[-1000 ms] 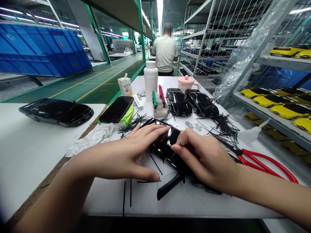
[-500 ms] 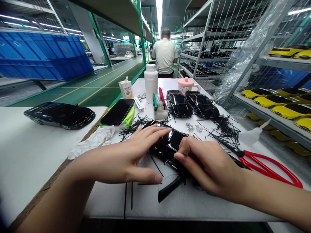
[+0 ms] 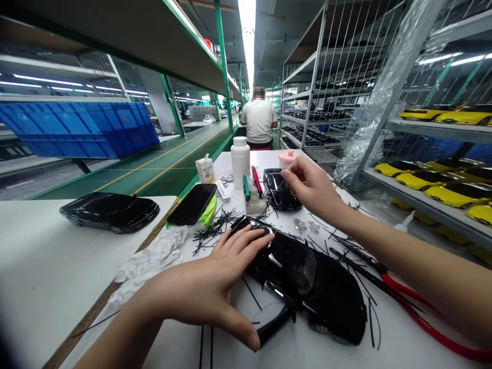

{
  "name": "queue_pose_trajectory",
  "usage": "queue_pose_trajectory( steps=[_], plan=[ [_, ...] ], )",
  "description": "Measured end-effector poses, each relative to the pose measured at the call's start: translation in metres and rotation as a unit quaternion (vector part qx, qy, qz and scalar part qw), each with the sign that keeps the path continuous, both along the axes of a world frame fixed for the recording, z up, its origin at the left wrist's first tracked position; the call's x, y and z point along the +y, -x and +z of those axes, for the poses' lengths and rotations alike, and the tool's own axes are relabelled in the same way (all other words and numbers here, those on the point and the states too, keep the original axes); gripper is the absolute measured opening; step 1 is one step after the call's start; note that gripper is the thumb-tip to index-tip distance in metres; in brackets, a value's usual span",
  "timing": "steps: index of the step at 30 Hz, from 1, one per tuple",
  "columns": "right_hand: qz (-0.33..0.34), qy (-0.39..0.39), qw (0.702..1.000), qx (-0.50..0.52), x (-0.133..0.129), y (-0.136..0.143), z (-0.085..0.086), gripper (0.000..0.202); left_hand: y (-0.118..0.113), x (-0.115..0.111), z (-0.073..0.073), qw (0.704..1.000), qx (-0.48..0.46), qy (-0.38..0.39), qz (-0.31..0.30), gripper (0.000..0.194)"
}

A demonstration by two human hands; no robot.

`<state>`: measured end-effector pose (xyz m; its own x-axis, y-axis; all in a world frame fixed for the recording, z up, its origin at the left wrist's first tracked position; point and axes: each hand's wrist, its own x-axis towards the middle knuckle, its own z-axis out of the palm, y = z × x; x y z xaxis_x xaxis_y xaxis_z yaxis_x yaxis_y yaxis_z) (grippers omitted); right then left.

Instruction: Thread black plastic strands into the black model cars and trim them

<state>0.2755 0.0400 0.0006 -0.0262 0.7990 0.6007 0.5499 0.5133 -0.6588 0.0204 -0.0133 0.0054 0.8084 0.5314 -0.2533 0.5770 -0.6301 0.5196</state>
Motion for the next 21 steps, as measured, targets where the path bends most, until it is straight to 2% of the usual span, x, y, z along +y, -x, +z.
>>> queue_pose_trajectory(
  steps=[6, 12, 16, 21],
  plan=[
    [-0.003, -0.018, 0.999, -0.040, 0.056, 0.022, -0.008, 0.029, 0.002, 0.002, 0.001, 1.000, -0.004, 0.006, 0.009, 0.136],
    [0.023, 0.020, 0.991, -0.127, 0.079, 0.037, -0.023, 0.025, 0.003, 0.003, 0.003, 1.000, 0.000, 0.005, 0.012, 0.137],
    [0.042, 0.026, 0.986, -0.158, 0.070, 0.033, -0.031, 0.028, 0.004, 0.003, 0.001, 1.000, -0.006, 0.003, 0.007, 0.136],
    [0.060, 0.025, 0.982, -0.178, 0.020, 0.010, -0.025, 0.035, 0.002, 0.003, -0.001, 1.000, -0.007, 0.003, 0.008, 0.131]
  ],
)
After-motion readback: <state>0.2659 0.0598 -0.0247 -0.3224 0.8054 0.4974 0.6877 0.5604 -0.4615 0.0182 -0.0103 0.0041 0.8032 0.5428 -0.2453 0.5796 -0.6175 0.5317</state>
